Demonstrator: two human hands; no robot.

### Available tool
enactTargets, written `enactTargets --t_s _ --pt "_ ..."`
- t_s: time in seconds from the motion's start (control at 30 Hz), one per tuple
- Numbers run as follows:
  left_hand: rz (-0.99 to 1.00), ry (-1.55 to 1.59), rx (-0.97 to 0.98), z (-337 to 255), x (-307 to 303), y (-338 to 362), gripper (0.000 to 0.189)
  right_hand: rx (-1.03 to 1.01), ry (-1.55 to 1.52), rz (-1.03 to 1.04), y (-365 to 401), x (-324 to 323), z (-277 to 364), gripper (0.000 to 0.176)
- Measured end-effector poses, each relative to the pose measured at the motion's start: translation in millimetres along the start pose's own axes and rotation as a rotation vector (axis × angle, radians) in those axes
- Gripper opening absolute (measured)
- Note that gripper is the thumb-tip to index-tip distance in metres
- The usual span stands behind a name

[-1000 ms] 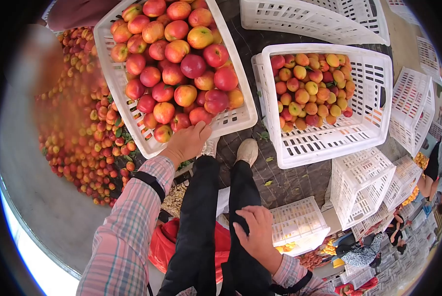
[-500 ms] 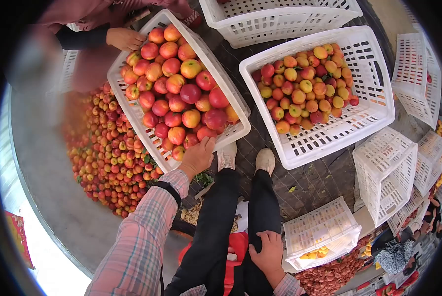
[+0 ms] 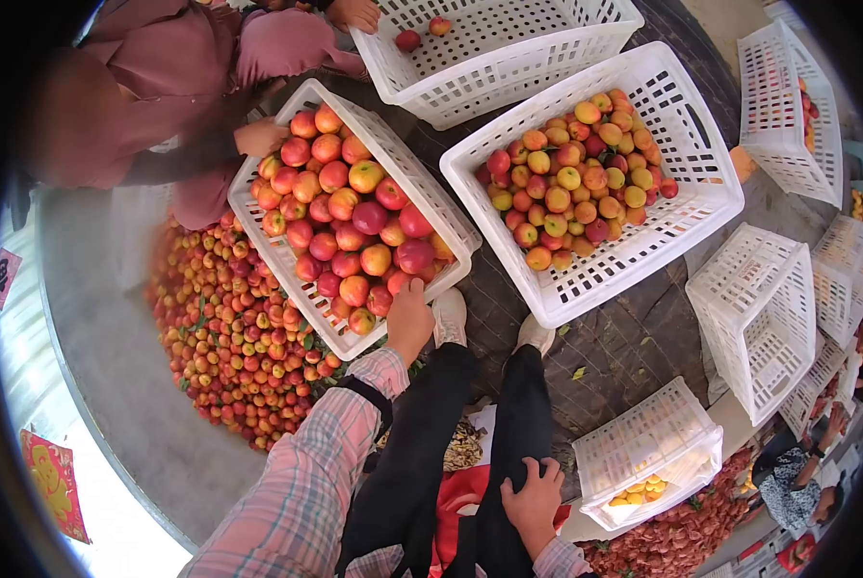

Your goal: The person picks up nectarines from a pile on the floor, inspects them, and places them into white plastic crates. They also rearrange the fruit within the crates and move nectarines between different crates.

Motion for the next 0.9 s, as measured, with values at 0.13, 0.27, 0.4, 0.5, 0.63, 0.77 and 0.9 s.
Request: enactTargets --t_s 0.13,0.27,0.4,0.5,0.63,0.77,0.9 --pt "0.031 -0.071 -0.193 14.6 15.2 7.7 0.027 -0.064 0.013 -0.021 -6.1 2.1 -0.4 0.045" --pt "0.031 -0.097 -0.116 22.8 15.4 8.3 0.025 -0.037 0.027 -0.038 -4.0 1.5 -6.3 0.044" --pt "0.156 -0.064 -0.138 30.5 12.6 2.8 0.02 -0.07 0.044 -0.053 -5.2 3.3 -10.3 0.043" --pt "0.195 -0.072 -0.137 29.1 16.8 1.1 0.021 -0.054 0.03 -0.044 -5.4 3.4 -10.8 0.041" --pt "0.17 -0.088 -0.157 30.0 18.7 1.6 0.021 -0.029 0.054 -0.004 -3.9 5.2 -11.5 0.041" --pt "0.17 -0.078 -0.126 32.9 20.4 1.2 0.021 -0.016 0.063 0.029 -2.9 6.1 -14.8 0.042" --pt "0.21 -0.105 -0.156 28.5 18.6 1.5 0.021 -0.032 0.085 0.041 -2.3 5.3 -18.0 0.045"
Point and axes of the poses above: each hand's wrist, its own y-axis away from the middle knuckle, its own x-axis out of the palm, z = x × y, the point moved 3 cm from there along -y, towards the middle knuckle, and after that the axes turned 13 degrees about -y, right-handed, at the moved point
